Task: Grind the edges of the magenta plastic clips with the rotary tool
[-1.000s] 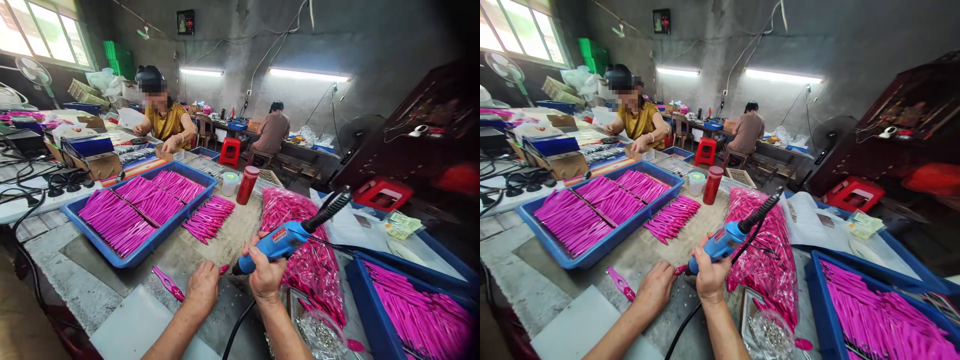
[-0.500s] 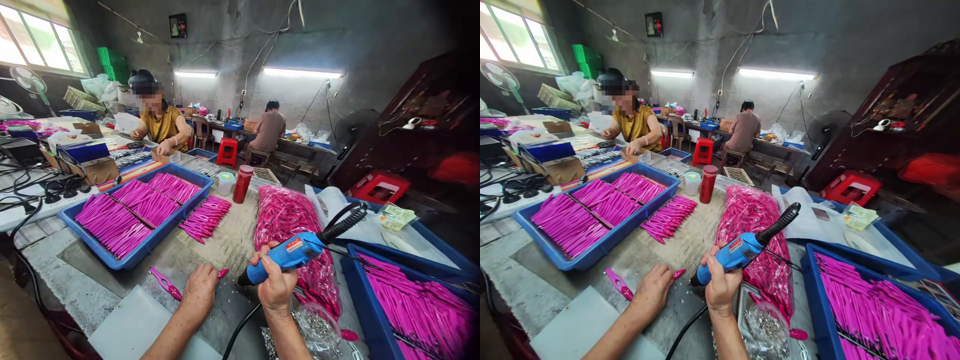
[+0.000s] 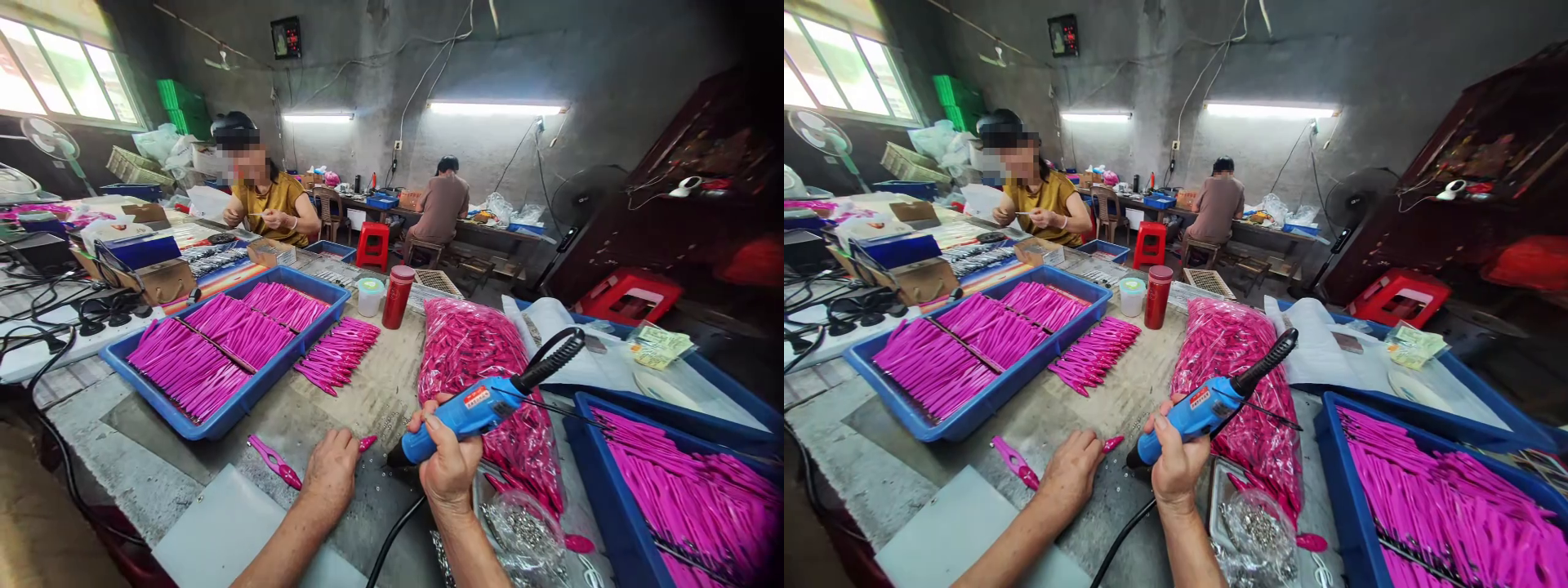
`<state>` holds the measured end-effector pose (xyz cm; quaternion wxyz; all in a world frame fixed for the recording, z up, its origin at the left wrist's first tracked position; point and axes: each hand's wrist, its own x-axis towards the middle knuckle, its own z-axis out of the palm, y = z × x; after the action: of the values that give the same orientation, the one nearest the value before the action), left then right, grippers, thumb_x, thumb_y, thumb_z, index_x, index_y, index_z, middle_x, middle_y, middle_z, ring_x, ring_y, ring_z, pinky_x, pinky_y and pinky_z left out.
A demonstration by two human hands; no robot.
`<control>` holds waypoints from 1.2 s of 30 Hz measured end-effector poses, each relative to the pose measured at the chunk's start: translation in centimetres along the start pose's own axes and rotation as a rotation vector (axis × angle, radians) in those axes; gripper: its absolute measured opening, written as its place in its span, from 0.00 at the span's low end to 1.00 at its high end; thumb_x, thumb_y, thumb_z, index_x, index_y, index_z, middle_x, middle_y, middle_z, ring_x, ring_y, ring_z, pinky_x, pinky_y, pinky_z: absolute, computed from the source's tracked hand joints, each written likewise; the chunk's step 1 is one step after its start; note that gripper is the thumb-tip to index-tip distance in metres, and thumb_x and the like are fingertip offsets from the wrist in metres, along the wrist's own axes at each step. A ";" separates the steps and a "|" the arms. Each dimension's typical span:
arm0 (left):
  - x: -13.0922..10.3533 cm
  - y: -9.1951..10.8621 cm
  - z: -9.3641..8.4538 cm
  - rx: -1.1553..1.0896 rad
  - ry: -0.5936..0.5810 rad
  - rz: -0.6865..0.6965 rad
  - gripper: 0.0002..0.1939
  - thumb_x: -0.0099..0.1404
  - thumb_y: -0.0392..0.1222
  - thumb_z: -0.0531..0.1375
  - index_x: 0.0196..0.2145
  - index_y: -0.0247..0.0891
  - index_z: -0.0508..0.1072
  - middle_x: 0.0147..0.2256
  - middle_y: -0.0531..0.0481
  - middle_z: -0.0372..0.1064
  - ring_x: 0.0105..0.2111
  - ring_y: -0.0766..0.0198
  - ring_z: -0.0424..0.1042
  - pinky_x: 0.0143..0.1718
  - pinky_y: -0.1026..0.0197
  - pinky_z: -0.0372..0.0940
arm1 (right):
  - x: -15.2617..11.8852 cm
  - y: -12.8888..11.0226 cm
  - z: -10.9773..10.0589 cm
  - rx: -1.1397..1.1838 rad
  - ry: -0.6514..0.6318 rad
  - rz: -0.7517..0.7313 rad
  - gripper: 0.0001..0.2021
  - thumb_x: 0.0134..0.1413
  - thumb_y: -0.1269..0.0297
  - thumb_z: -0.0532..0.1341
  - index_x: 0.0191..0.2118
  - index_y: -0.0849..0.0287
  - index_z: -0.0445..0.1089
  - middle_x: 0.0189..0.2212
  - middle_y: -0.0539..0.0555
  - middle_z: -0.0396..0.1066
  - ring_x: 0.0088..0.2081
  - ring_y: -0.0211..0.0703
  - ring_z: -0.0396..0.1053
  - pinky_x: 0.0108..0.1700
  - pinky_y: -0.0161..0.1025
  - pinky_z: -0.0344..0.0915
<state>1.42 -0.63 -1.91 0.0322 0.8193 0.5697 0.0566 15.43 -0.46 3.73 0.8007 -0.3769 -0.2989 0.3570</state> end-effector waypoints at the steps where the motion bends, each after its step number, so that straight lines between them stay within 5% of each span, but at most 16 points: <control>1: 0.0 -0.1 0.1 -0.001 0.020 0.018 0.13 0.62 0.30 0.48 0.31 0.38 0.72 0.33 0.48 0.69 0.36 0.59 0.67 0.35 0.61 0.62 | 0.0 0.0 0.0 0.006 0.000 0.004 0.16 0.37 0.62 0.64 0.35 0.59 0.62 0.22 0.46 0.65 0.19 0.38 0.64 0.23 0.36 0.61; 18: 0.1 -1.9 0.9 -0.239 0.318 0.095 0.17 0.66 0.40 0.46 0.26 0.39 0.70 0.25 0.49 0.67 0.28 0.63 0.68 0.28 0.63 0.62 | 0.1 -0.1 -0.9 0.041 0.055 0.046 0.18 0.35 0.61 0.65 0.35 0.59 0.62 0.22 0.47 0.65 0.18 0.39 0.64 0.22 0.37 0.61; 36: -0.2 -0.7 0.0 0.060 0.014 0.039 0.13 0.63 0.30 0.49 0.32 0.39 0.72 0.33 0.49 0.70 0.36 0.60 0.67 0.34 0.60 0.62 | 0.4 0.0 0.1 0.049 0.048 0.082 0.18 0.34 0.61 0.66 0.33 0.59 0.62 0.22 0.46 0.66 0.18 0.38 0.64 0.22 0.36 0.60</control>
<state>0.66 -0.59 -1.97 0.0028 0.8304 0.5553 0.0458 15.61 -0.13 3.85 0.8014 -0.3773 -0.2550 0.3876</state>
